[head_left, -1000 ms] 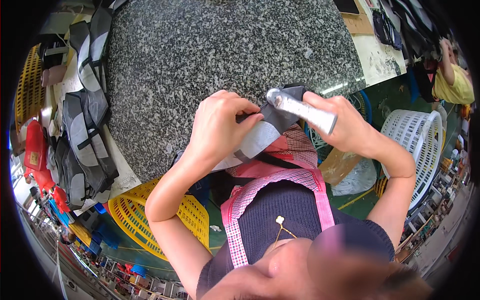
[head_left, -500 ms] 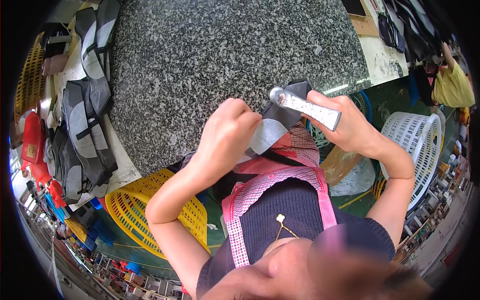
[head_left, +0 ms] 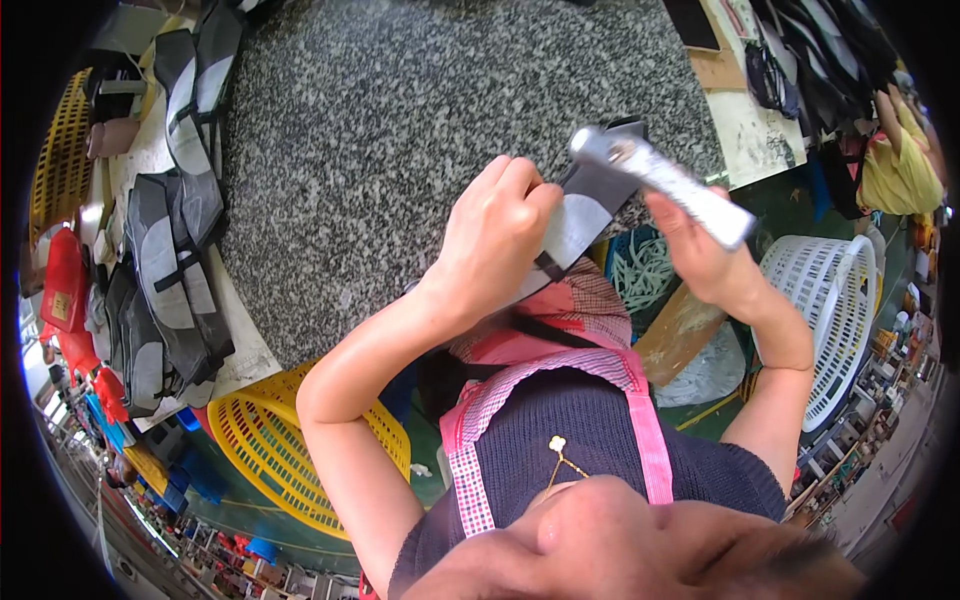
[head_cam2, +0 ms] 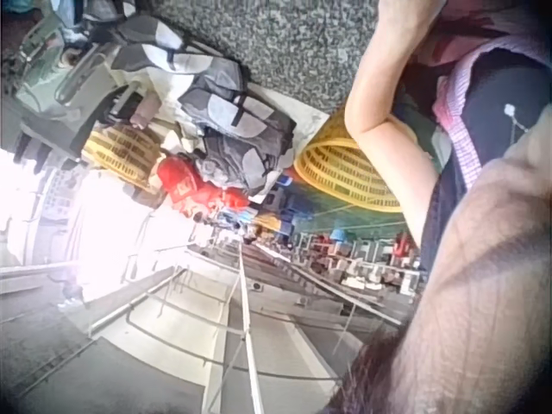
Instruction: The person folds the edges of shoe upper pieces by hand and flattens them along the seams using a hammer, repeating the process for multiple pieces.
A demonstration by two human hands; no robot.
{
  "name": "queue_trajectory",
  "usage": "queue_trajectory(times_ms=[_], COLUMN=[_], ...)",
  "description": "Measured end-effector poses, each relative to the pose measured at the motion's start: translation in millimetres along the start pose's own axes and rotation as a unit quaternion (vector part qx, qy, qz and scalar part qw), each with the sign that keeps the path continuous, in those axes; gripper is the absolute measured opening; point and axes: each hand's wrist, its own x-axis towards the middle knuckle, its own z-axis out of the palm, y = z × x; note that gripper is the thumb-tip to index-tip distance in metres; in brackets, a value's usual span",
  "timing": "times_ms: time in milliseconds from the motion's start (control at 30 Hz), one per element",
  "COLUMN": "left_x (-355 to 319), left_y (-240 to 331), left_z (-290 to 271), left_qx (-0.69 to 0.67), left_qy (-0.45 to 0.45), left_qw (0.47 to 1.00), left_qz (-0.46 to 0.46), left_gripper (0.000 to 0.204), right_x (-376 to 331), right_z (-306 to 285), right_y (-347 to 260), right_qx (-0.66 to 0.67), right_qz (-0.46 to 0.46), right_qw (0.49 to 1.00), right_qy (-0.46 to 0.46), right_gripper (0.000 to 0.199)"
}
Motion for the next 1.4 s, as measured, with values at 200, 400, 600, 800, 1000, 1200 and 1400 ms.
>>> queue_trajectory(times_ms=[200, 400, 600, 800, 1000, 1200, 1400], left_x=[14, -10, -12, -14, -19, -22, -44], left_y=[0, 7, 15, 18, 13, 8, 9], left_z=[-25, -9, -13, -11, -6, -10, -23], left_qx=[-0.144, -0.080, 0.062, 0.123, 0.144, 0.074, 0.013], left_qy=[-0.107, -0.009, -0.062, -0.068, -0.006, 0.027, -0.009], left_qw=[0.960, 0.989, 0.996, 0.990, 0.989, 0.997, 0.995], left_qz=[-0.216, -0.126, 0.010, 0.023, 0.029, -0.024, -0.101], left_gripper=[0.019, 0.020, 0.035, 0.035, 0.026, 0.016, 0.023], right_x=[5, 10, -3, 0, 4, 1, 20], right_z=[2, -14, -7, -7, 2, 30, 10], right_y=[24, 21, 21, 8, 4, 13, -6], right_qx=[-0.067, -0.082, -0.034, -0.041, -0.001, -0.039, 0.006], right_qz=[-0.025, -0.048, -0.111, -0.163, -0.064, -0.074, -0.067], right_qw=[0.997, 0.995, 0.993, 0.984, 0.998, 0.993, 0.996], right_qy=[-0.016, -0.021, -0.032, 0.060, -0.016, -0.080, -0.056], right_gripper=[0.017, 0.012, 0.020, 0.018, 0.017, 0.018, 0.018])
